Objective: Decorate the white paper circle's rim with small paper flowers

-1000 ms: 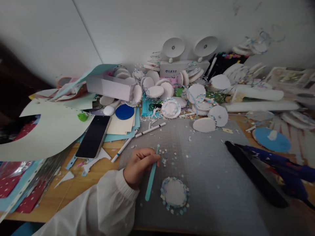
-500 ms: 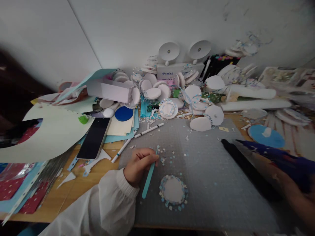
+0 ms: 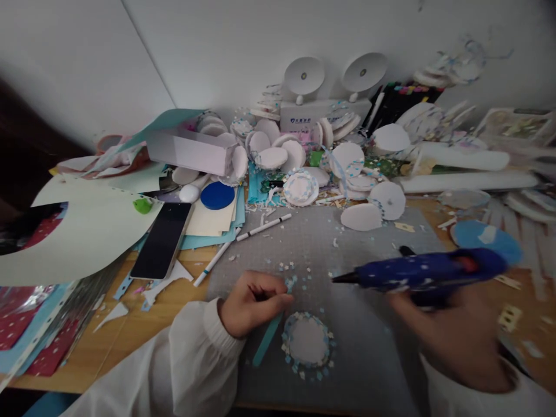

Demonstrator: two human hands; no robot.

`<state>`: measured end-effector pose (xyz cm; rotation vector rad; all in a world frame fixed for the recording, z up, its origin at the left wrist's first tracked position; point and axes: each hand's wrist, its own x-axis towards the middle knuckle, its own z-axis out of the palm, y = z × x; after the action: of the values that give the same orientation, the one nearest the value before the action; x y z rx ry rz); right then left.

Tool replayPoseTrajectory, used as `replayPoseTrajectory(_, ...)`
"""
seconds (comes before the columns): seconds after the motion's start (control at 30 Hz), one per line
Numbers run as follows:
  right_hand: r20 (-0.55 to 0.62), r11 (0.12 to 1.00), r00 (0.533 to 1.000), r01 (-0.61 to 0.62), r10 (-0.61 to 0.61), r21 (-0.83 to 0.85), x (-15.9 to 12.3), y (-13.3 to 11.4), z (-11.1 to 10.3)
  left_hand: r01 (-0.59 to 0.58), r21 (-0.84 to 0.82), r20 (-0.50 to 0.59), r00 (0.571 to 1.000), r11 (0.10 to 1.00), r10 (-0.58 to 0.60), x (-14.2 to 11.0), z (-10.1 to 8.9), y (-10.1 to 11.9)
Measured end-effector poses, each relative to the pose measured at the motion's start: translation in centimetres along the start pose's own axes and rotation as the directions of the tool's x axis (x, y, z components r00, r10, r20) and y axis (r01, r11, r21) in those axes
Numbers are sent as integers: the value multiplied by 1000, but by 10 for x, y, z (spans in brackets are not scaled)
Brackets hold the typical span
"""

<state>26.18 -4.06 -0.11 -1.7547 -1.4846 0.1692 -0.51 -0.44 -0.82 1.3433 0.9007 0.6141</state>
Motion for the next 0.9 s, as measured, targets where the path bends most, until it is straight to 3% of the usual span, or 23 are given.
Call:
replayPoseTrajectory(0.1,19,983,985,175,-174,-59,-8,-8,21,5,10,47,999,1000,-6,-1,-1,-1)
replayPoseTrajectory(0.17,65,974,976,214,-209,-75,-13,-7,25,10,16,88,996,1000,-12,-2,-1,-1)
replayPoseTrajectory(0.37,108,975,971,218,-211,-51,-15,-4,23,-25,62,128,992,998,17,-4,-2,-4)
replayPoseTrajectory(0.53,110,962,969,236,-222,-138,-13,-6,25,-52,63,158,987,997,41,-4,-3,-8)
replayPoseTrajectory(0.9,135,945,956,280,-259,-171,-13,-8,23,-78,59,143,987,995,69,-3,-2,-6)
